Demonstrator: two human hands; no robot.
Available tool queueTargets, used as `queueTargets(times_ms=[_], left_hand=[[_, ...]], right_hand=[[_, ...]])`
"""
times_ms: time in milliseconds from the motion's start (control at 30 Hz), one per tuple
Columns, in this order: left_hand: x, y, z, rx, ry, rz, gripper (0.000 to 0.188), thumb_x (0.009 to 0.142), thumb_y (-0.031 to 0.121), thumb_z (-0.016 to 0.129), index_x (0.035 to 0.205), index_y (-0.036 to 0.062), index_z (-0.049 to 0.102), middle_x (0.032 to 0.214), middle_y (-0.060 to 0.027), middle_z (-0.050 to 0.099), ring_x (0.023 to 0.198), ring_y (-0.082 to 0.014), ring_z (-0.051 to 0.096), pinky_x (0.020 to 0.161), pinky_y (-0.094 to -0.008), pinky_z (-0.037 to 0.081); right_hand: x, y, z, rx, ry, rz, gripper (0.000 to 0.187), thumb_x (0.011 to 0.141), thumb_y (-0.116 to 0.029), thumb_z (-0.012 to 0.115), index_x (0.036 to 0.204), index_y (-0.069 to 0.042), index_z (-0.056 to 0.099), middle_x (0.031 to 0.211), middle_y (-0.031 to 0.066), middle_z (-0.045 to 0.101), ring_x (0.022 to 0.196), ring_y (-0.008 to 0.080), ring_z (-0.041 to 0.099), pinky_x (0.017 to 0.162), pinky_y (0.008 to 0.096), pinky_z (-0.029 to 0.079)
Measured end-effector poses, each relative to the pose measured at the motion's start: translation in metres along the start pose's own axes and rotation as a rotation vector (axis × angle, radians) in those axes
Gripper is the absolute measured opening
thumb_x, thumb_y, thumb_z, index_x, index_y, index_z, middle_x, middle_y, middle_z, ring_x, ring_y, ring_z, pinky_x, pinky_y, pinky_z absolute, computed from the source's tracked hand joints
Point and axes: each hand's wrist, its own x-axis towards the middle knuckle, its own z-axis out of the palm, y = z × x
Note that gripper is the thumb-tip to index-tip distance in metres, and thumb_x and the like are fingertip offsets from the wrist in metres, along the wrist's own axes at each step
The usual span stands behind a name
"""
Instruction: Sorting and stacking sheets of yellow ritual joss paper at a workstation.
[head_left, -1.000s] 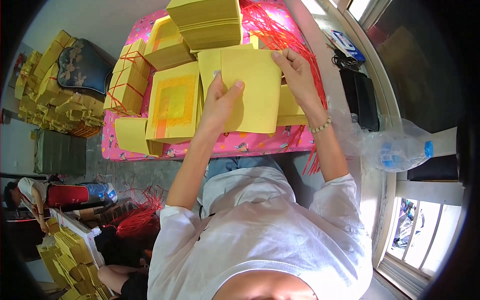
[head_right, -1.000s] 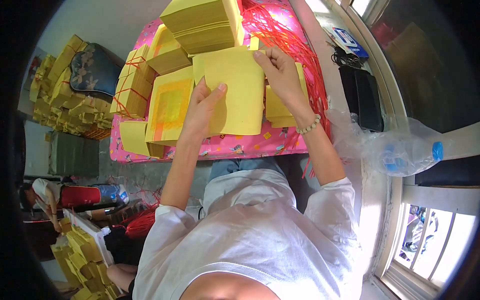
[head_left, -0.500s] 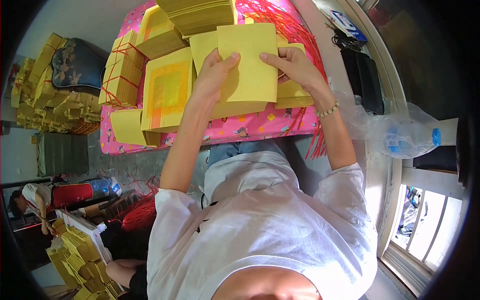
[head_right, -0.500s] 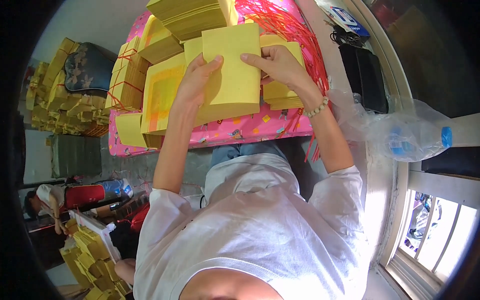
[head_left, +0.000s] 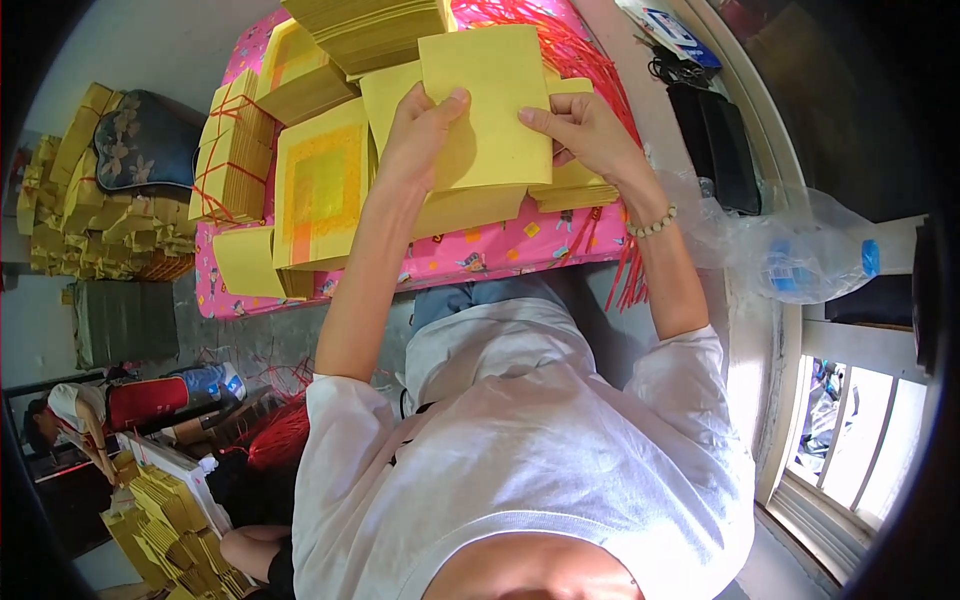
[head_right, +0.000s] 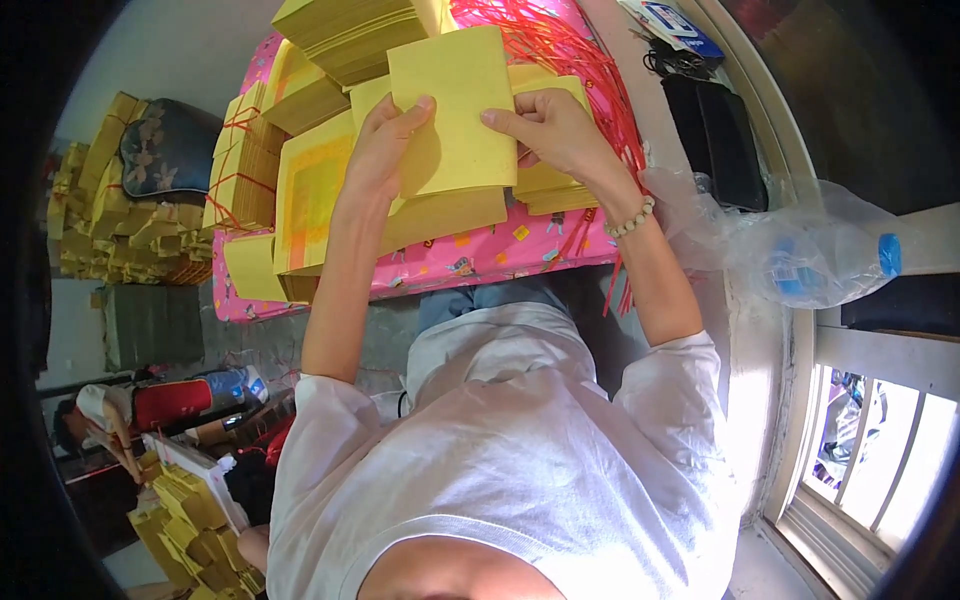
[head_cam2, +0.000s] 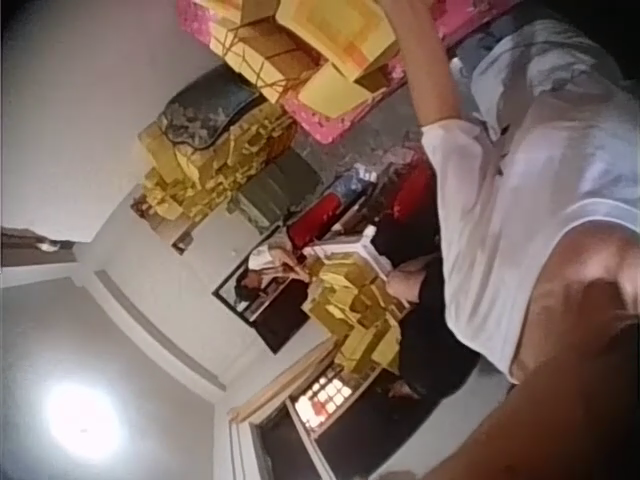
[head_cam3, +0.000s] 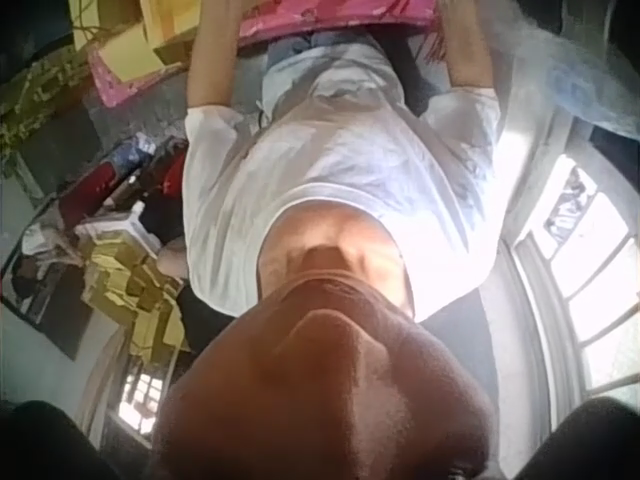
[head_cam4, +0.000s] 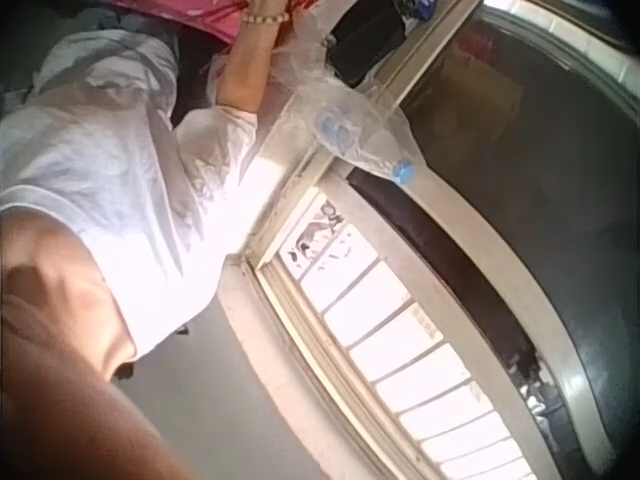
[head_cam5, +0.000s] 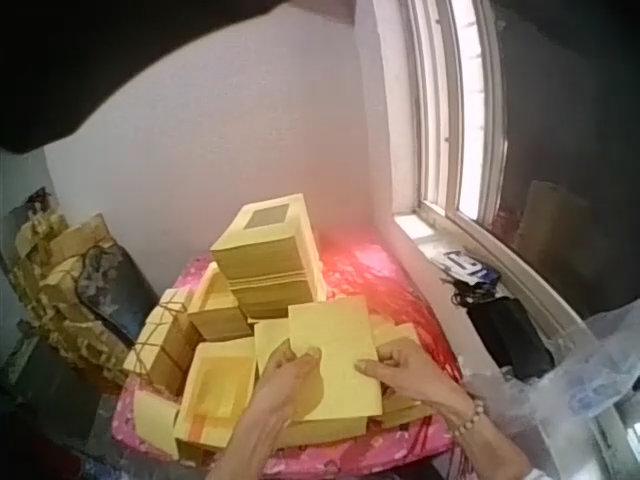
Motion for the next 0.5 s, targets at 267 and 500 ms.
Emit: queueTargets(times_ms=[267,500], left_hand=[[-0.001,0.003,0.017,0.043,0.000,0.059,0.026,0.093,0.009,0.054,0.117,0.0003,0.051,0.107,-0.0105,0.062,0.093,-0.0179,0.062,0.078,-0.0318,0.051],[-0.002,0.007,0.035,0.049,0.063,0.056,0.024,0.092,0.009,0.054,0.115,-0.0006,0.050,0.105,-0.0097,0.062,0.091,-0.0151,0.061,0.075,-0.0303,0.051]], right_hand=[[-0.017,0.001,-0.008,-0.001,0.021,-0.042,0.034,0.087,-0.032,0.066,0.093,0.001,0.067,0.069,0.0005,0.063,0.059,0.0050,0.058,0.051,0.0190,0.048],[-0.035,0.011,-0.017,0.060,0.007,0.018,0.027,0.087,-0.029,0.067,0.084,-0.002,0.064,0.065,-0.0019,0.059,0.058,0.0036,0.056,0.050,0.0189,0.048]])
